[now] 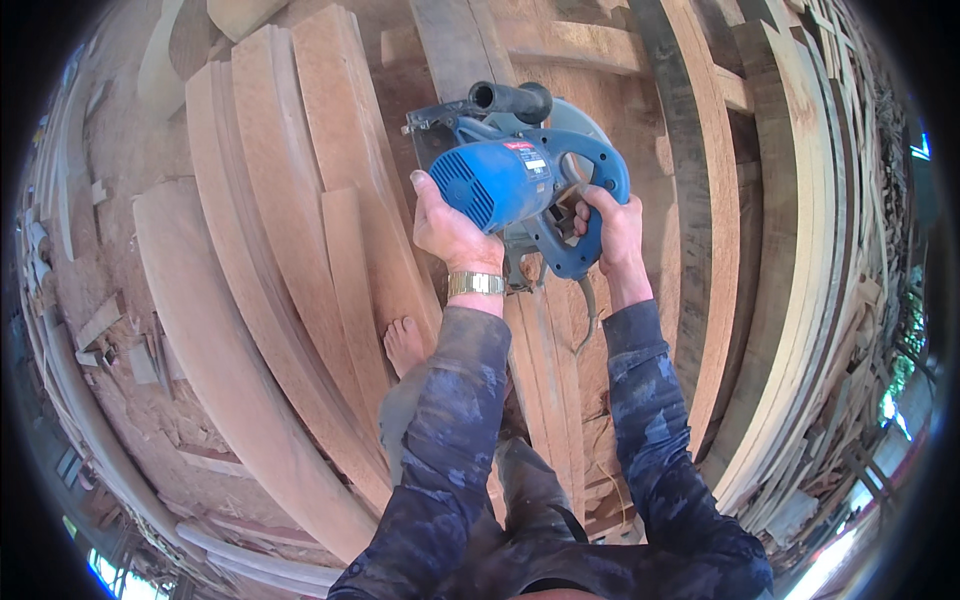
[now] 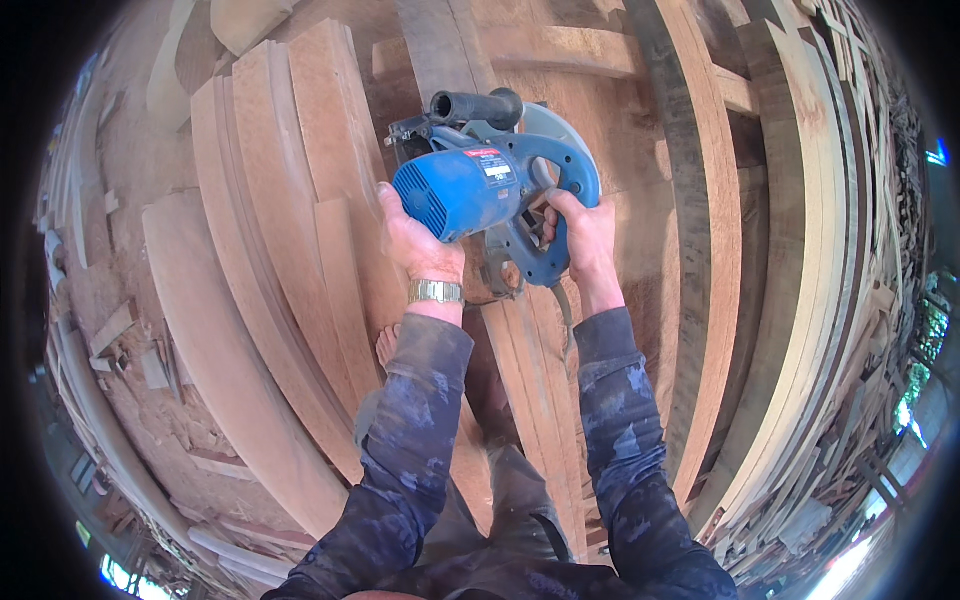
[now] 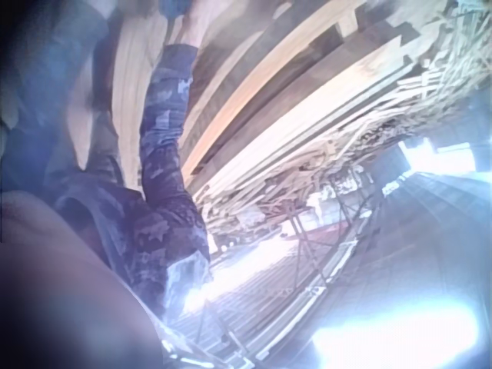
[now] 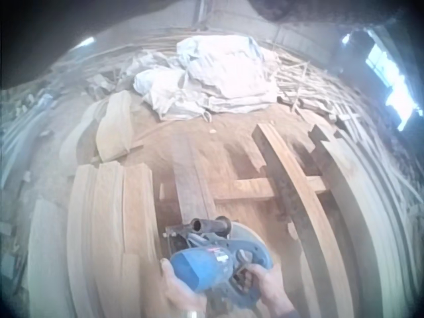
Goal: The person gathers thin wooden planks and ties them into bundles using red string. Then the person uses a circular saw to cut a larger plank on a workbench.
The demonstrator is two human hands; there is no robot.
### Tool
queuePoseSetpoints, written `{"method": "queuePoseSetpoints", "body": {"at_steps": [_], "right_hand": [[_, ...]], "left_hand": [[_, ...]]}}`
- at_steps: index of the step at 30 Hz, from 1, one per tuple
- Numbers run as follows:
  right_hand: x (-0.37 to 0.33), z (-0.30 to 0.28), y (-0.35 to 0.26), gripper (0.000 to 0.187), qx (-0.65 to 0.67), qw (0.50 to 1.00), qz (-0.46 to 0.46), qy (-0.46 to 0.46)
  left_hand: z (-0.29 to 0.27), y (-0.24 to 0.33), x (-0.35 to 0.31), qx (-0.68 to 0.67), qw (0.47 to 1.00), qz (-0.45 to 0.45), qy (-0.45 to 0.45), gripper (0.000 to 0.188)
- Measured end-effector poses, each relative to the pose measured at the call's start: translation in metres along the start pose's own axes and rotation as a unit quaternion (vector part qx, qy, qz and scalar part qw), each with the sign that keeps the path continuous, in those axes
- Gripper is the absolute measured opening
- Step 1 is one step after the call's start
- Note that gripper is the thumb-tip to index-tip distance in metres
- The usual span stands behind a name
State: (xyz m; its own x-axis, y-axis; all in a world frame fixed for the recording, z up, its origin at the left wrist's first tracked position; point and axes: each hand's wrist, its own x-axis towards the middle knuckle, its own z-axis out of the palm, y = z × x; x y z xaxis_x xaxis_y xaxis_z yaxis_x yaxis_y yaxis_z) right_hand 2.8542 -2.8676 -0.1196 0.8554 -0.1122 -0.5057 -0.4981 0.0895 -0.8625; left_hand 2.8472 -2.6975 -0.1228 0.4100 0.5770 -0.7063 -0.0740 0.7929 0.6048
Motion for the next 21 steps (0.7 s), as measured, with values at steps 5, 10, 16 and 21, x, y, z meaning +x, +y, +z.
{"method": "queuePoseSetpoints", "body": {"at_steps": [5, 10, 16, 21], "right_hand": [[-0.004, 0.000, 0.001, 0.015, -0.003, 1.000, 0.003, 0.010], [-0.001, -0.001, -0.002, 0.015, 0.014, 0.999, 0.029, 0.033], [0.002, 0.000, -0.003, 0.016, -0.006, 0.998, 0.044, 0.039], [0.006, 0.004, -0.001, 0.017, 0.018, 1.000, 0.010, 0.018]], "left_hand": [[-0.003, 0.006, -0.007, 0.051, 0.999, -0.001, 0.007, 0.052], [0.001, 0.009, -0.006, 0.119, 0.992, -0.042, 0.016, 0.058], [-0.002, 0.007, 0.001, 0.210, 0.978, 0.010, 0.010, 0.058], [0.000, 0.002, 0.012, 0.205, 0.973, 0.103, 0.006, 0.058]]}}
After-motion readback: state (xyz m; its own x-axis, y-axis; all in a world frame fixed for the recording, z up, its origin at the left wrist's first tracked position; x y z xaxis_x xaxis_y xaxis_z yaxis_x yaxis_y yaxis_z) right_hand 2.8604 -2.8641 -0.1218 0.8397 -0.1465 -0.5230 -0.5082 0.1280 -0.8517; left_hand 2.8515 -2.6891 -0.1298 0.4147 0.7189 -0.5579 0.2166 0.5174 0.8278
